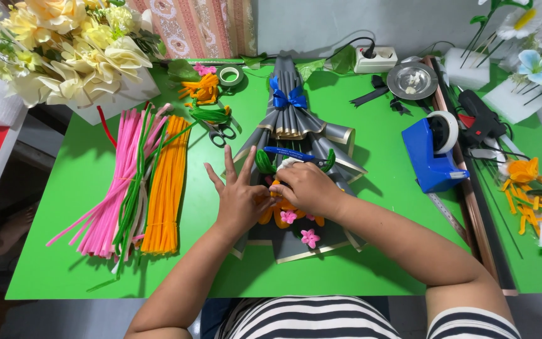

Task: The person arranges a bouquet of artificial flowers wrapped in grey paper on a green table. They use wire cutters to trim green stems and adjust the placement of the flowers and the wrapping paper. Finally, they secure the arrangement with a blue ribbon.

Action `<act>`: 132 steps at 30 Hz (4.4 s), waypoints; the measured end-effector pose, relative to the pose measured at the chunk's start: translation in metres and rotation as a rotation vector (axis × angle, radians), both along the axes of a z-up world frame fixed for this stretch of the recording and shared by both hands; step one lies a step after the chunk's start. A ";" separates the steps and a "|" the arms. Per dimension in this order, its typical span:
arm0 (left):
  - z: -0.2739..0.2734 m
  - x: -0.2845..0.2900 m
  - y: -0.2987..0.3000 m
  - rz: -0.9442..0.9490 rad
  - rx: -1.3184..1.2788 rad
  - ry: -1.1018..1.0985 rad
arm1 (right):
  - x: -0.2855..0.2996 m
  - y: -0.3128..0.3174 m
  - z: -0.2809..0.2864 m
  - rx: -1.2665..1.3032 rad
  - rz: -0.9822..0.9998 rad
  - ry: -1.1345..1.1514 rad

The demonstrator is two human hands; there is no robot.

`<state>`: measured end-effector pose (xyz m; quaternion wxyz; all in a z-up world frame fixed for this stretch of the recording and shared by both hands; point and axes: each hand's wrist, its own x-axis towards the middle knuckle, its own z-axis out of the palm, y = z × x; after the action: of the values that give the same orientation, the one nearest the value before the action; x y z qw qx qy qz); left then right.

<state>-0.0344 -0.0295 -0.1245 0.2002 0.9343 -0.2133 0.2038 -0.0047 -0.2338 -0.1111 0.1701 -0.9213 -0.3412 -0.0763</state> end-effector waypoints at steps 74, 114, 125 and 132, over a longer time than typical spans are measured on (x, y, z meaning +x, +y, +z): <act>0.110 -0.016 0.055 -0.036 -0.083 0.777 | -0.065 -0.155 0.062 0.123 -0.261 -0.399; -0.015 0.037 0.071 -0.128 -0.573 -0.020 | -0.138 -0.223 0.019 -0.126 -0.457 -0.512; -0.006 0.033 0.067 -0.133 -0.536 -0.043 | -0.124 -0.218 0.011 -0.120 -0.451 -0.478; -0.002 0.030 0.066 -0.130 -0.505 -0.069 | -0.116 -0.212 0.011 -0.113 -0.442 -0.482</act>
<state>-0.0040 0.0369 -0.1269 0.4323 0.8315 -0.2219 0.2691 -0.1210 -0.4455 -0.0998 0.0123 -0.9364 -0.1670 -0.3083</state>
